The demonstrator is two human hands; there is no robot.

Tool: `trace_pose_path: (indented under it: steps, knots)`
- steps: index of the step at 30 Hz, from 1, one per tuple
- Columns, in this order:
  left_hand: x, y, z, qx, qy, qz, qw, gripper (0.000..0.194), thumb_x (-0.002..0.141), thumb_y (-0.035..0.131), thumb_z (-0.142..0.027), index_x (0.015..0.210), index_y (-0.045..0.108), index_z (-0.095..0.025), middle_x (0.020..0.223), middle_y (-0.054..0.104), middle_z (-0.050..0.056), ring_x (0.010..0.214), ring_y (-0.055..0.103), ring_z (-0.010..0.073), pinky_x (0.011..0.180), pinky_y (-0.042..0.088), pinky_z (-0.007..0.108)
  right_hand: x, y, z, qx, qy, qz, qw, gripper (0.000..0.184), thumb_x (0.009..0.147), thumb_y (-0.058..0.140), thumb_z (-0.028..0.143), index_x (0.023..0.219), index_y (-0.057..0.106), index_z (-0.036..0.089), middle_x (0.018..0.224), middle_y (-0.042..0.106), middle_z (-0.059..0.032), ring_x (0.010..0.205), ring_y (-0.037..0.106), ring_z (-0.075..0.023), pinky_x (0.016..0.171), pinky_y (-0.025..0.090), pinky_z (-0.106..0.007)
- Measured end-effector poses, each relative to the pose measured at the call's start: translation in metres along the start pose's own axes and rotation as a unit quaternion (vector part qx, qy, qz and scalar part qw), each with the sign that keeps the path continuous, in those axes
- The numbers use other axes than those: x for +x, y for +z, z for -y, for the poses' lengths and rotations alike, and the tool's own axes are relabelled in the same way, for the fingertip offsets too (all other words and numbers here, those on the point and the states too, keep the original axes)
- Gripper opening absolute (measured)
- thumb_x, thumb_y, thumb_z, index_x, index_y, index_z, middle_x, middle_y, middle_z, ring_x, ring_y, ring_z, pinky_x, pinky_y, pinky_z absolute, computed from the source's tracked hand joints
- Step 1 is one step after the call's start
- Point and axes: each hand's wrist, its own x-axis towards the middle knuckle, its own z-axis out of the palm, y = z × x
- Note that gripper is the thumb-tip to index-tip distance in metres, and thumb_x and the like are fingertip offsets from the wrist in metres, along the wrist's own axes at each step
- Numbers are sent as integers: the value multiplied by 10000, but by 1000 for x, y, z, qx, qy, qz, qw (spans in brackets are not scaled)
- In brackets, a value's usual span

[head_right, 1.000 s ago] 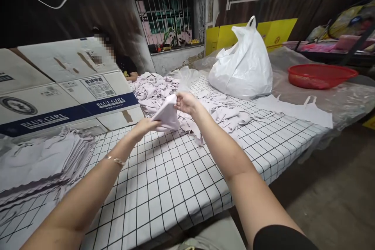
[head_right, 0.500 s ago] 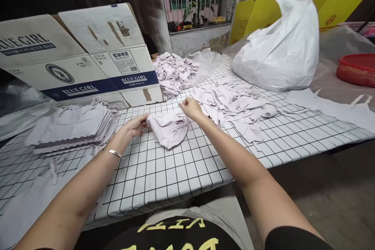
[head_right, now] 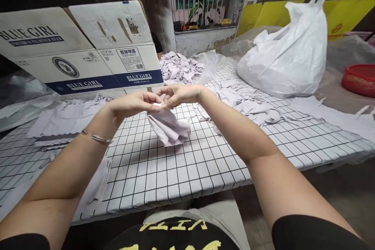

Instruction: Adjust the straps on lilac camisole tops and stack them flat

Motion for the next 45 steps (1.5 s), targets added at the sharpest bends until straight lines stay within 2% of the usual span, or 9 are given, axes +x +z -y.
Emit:
trace_pose_path:
  steps: [6, 14, 19, 28, 34, 37, 40, 43, 45]
  knots:
    - [-9, -24, -59, 109, 19, -20, 994, 219, 711, 772, -356, 798, 730, -159, 741, 635, 42, 719, 598, 160, 663, 489, 302, 4, 13, 13, 49, -68, -23, 996, 442, 755, 877, 292, 1046, 582, 137, 939, 617, -24, 836, 586, -144, 764, 495, -238]
    - [-39, -62, -102, 187, 22, -139, 972, 234, 788, 730, -329, 864, 685, -113, 818, 619, 43, 926, 616, 227, 805, 508, 369, -18, 9, 21, 14, -9, 8, 1000, 369, 743, 875, 328, 972, 698, 99, 918, 681, -58, 831, 625, -180, 778, 517, -290]
    - [-68, -106, -89, 148, 18, -143, 978, 268, 761, 743, -347, 867, 652, -118, 826, 611, 36, 846, 602, 180, 790, 506, 336, -47, -12, 15, -80, 151, -21, 985, 346, 744, 847, 410, 882, 750, 107, 821, 683, -52, 765, 613, -168, 740, 496, -278]
    - [-73, -155, -32, 217, -68, -129, 965, 369, 711, 737, -387, 920, 688, -88, 905, 694, 46, 919, 599, 192, 871, 479, 275, -65, -75, 48, -197, 145, -241, 939, 417, 603, 903, 482, 820, 754, 159, 814, 661, -47, 828, 590, -211, 811, 470, -342]
    - [-36, -170, -45, 335, -18, -311, 889, 251, 692, 752, -343, 805, 703, -124, 721, 647, -3, 835, 556, 161, 864, 435, 273, -50, -117, 74, -360, 152, -397, 831, 348, 646, 887, 446, 784, 748, 159, 812, 665, -61, 844, 588, -221, 840, 474, -406]
    - [-28, -152, -67, 424, 30, -371, 826, 173, 723, 738, -310, 789, 707, -153, 665, 614, -4, 836, 532, 172, 896, 398, 312, -48, -118, 96, -413, 136, -424, 794, 368, 795, 737, 433, 917, 736, 87, 857, 668, -57, 812, 591, -162, 813, 448, -358]
    - [-40, -99, -57, 530, 79, -369, 760, 151, 846, 627, -289, 831, 714, -167, 696, 619, 15, 840, 497, 188, 952, 324, 417, -59, -95, 98, -519, 142, -382, 751, 395, 881, 554, 373, 995, 721, 34, 868, 646, -31, 860, 563, -138, 806, 380, -365]
    - [-70, -17, 2, 605, 82, -341, 715, 229, 925, 504, -269, 889, 718, -195, 726, 646, 47, 784, 480, 216, 869, 321, 461, -87, -43, 51, -650, 131, -296, 687, 107, 853, 707, 208, 921, 761, 144, 794, 641, -25, 913, 525, -217, 856, 355, -455]
    - [-95, 42, 57, 609, 69, -290, 735, 236, 918, 477, -190, 880, 709, -214, 797, 682, 67, 775, 504, 231, 785, 340, 431, -110, 8, -2, -675, 75, -247, 692, 172, 878, 675, 71, 916, 760, 216, 807, 653, -35, 877, 529, -235, 858, 382, -461]
